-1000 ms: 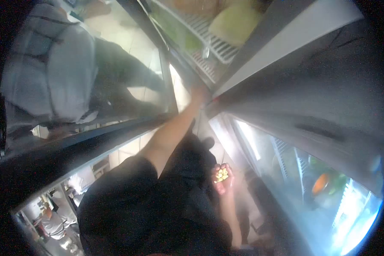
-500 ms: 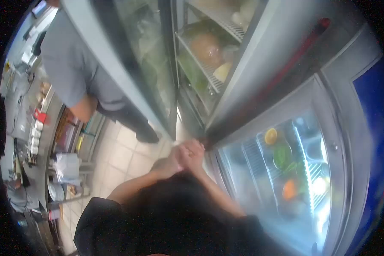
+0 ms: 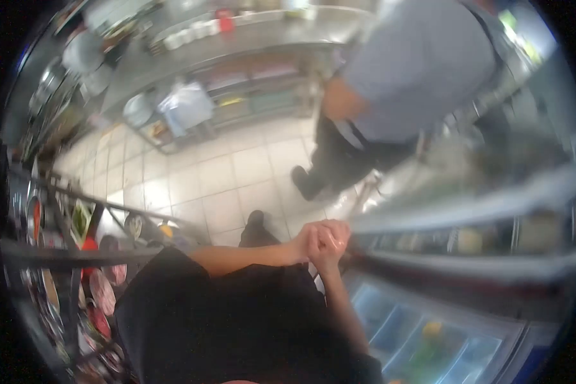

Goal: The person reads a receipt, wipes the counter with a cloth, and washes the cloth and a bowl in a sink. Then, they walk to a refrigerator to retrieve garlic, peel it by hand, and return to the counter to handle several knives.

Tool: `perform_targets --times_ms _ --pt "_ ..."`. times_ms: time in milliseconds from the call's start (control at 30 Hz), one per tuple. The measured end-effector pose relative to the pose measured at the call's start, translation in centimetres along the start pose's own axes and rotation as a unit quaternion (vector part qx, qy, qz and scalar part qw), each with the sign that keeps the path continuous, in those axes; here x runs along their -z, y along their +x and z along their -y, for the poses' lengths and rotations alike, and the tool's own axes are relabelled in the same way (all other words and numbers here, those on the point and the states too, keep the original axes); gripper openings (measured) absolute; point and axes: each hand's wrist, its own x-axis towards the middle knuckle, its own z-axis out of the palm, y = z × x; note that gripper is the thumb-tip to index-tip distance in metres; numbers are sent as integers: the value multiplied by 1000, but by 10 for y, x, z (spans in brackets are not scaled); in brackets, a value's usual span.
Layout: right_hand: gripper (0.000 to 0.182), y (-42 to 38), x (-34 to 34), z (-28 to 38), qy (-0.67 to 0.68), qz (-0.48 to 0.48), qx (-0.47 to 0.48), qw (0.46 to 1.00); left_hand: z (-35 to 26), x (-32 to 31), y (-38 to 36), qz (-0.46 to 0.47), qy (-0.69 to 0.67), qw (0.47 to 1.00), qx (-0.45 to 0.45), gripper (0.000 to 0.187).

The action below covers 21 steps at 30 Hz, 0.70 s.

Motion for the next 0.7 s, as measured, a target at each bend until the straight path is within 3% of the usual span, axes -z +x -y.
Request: perform_targets --times_ms 100,200,233,267,433,600,700 --pt "5 36 -43 10 23 26 60 998 -17 46 8 -50 72 993 -83 22" --pt "7 76 -101 28 35 24 100 994 -40 110 19 -98 70 988 -101 22" --pt "7 94 -125 37 59 12 146 987 -50 135 22 -105 11 994 -38 24" --pt "7 111 -150 45 78 -1 188 979 -61 158 27 -128 -37 990 -38 23" --pt "12 182 -267 84 133 16 200 971 -113 267 36 -257 -255 926 -105 21" --pt "8 206 -353 104 163 31 172 971 -133 349 20 -328 -313 881 -136 19" --pt "11 241 -408 90 273 59 -33 960 -112 404 16 -408 -375 826 -108 15"
